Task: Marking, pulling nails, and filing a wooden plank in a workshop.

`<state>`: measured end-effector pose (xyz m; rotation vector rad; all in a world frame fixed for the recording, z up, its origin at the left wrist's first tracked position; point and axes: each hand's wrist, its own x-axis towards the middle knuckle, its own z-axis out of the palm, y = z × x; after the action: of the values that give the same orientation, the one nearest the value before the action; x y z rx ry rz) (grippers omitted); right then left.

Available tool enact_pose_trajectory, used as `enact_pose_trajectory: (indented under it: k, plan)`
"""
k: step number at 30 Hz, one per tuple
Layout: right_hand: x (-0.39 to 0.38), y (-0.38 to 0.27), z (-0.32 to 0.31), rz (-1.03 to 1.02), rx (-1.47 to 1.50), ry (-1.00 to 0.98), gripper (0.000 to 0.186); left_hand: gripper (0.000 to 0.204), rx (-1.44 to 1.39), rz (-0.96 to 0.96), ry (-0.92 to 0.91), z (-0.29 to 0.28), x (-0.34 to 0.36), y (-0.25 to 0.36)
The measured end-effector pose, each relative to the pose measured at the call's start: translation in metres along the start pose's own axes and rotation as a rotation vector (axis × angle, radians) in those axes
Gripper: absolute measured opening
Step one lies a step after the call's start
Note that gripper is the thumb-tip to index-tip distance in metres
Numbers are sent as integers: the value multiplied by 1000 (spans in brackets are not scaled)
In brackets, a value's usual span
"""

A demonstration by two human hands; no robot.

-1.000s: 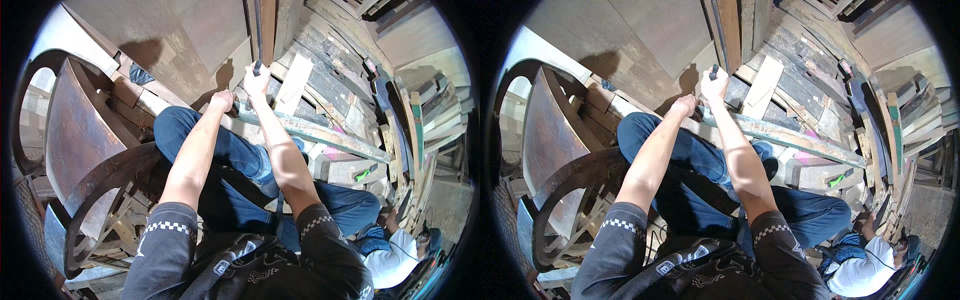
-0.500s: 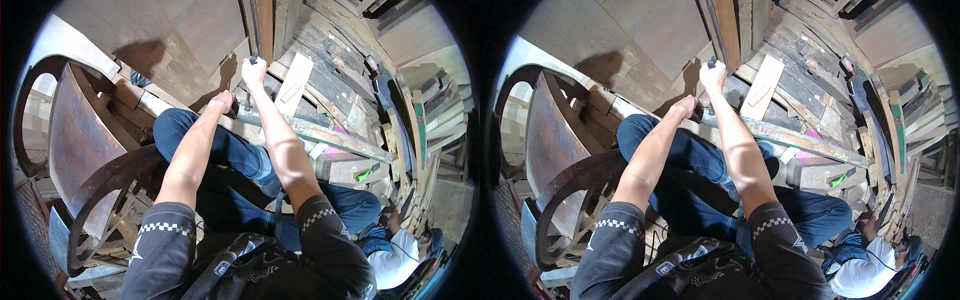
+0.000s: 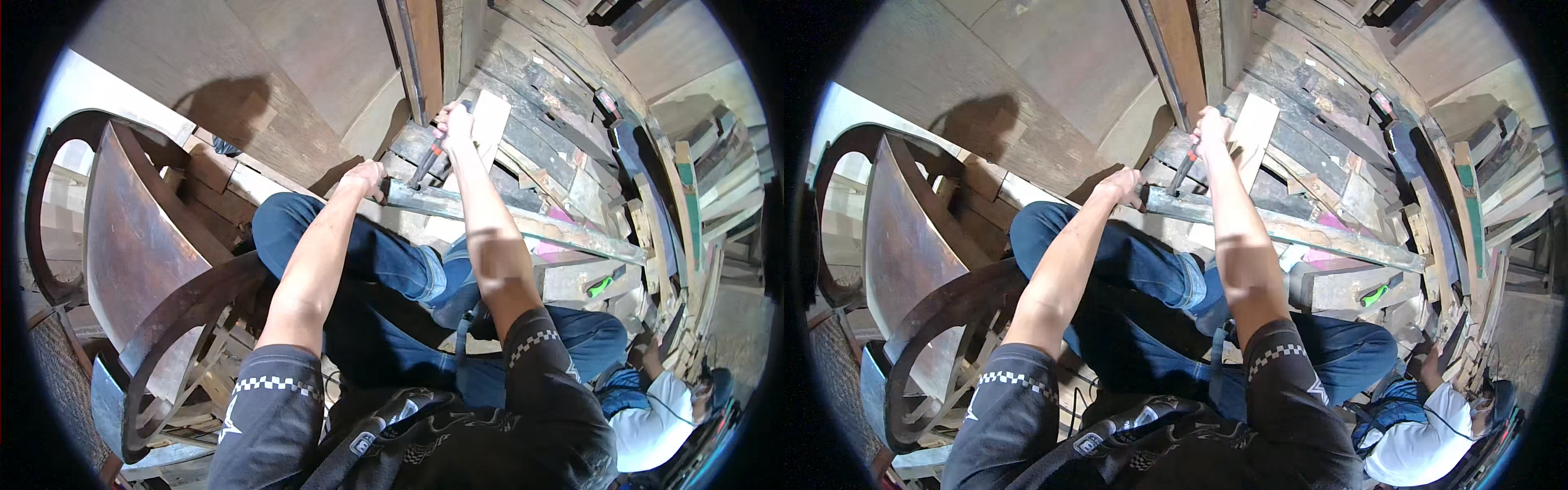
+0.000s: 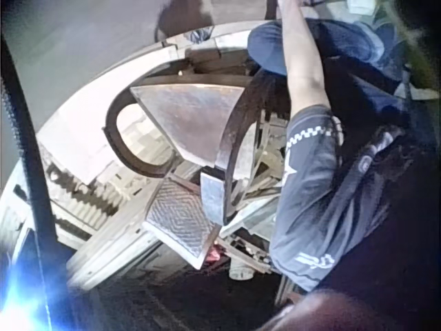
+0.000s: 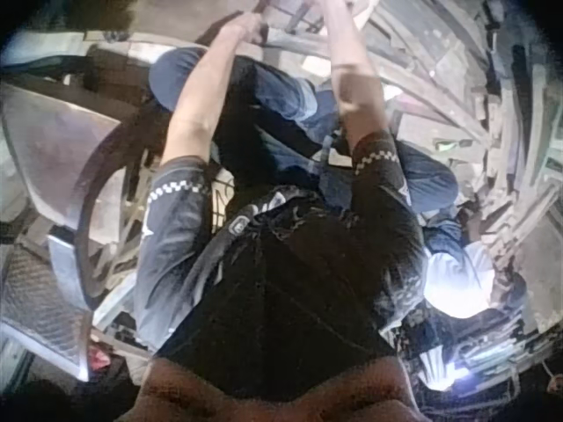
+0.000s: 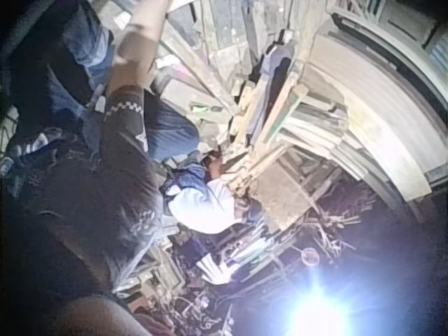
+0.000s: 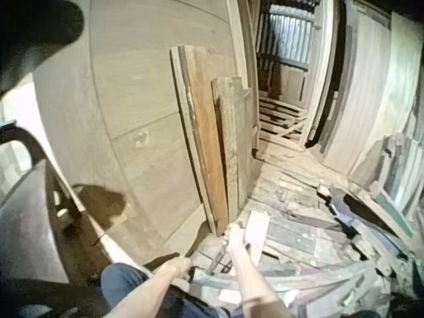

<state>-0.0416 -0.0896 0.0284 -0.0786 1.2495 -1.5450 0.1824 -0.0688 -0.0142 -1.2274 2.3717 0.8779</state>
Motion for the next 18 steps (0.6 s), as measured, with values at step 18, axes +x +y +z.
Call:
enact_pose_trajectory:
  k: [18]
  plan:
    - [-221,-296,-230,-510,125,-161,26,71,116,51,-122,-24,-5,9]
